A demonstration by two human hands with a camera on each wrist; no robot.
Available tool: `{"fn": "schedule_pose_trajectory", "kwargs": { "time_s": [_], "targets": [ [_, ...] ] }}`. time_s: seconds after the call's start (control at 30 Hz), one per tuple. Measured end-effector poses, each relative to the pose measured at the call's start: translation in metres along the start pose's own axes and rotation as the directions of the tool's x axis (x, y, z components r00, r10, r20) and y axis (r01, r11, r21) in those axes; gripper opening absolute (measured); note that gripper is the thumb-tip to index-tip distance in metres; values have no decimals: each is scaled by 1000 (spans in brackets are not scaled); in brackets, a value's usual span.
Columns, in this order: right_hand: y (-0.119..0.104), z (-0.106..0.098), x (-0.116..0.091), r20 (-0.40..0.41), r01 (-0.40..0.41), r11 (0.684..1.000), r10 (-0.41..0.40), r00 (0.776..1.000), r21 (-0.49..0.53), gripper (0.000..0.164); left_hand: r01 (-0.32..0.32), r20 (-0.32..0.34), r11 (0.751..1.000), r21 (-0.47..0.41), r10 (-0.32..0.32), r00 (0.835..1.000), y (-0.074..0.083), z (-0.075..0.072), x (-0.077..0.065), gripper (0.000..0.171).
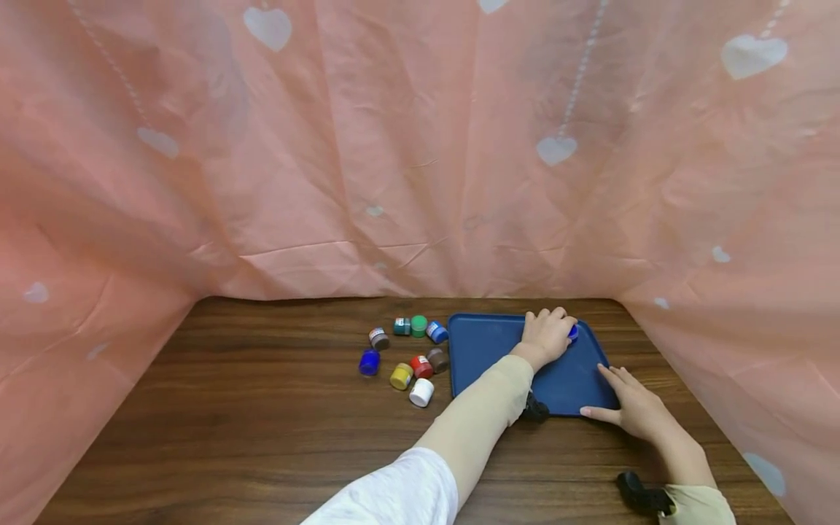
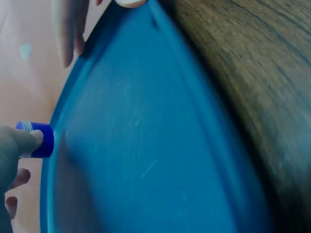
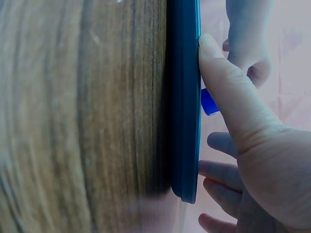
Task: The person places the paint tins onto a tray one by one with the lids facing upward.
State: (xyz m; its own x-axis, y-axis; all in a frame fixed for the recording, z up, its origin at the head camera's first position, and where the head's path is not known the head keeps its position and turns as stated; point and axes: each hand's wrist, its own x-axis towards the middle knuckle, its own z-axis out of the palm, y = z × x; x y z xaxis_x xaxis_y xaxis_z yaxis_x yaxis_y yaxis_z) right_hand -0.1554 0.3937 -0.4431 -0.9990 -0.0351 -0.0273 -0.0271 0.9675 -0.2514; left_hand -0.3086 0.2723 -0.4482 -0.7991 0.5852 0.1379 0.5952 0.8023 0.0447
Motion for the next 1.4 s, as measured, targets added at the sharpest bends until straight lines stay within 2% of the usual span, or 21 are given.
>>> {"fn": "schedule_pose_trajectory", "kwargs": {
  "time_s": [0.23,0.57,0.7,1.0,1.23,1.4],
  "targets": [
    [-3,1,-2,-20,7,1000,-7,1000,0,98,27,-6,1000,9,-27,1000,6,7,2,34],
    [-6,2,-1,-34,3,1000,-3,999,0,97,41,-6,998,-40,-42,999,5,9,3,35],
    [-5,3,0,-39,5,1000,-5,999,-8,97,45,-18,998,-49,-46,999,4,7,1,35],
    [-1,2,-2,-26,-7,1000,7,1000,-1,99,8,-64,998,-55,-11,998,-6,-3,-4,38],
    [-1,-1,-2,-34,-1,1000,0,999,-11,97,-28,-99,999,-41,24,995,-14,-14,-13,38],
    [2,-1,-3,-7,-14,1000,14,1000,-11,100,-55,-111,998,-20,52,992,-15,-23,-24,38]
  ]
}}
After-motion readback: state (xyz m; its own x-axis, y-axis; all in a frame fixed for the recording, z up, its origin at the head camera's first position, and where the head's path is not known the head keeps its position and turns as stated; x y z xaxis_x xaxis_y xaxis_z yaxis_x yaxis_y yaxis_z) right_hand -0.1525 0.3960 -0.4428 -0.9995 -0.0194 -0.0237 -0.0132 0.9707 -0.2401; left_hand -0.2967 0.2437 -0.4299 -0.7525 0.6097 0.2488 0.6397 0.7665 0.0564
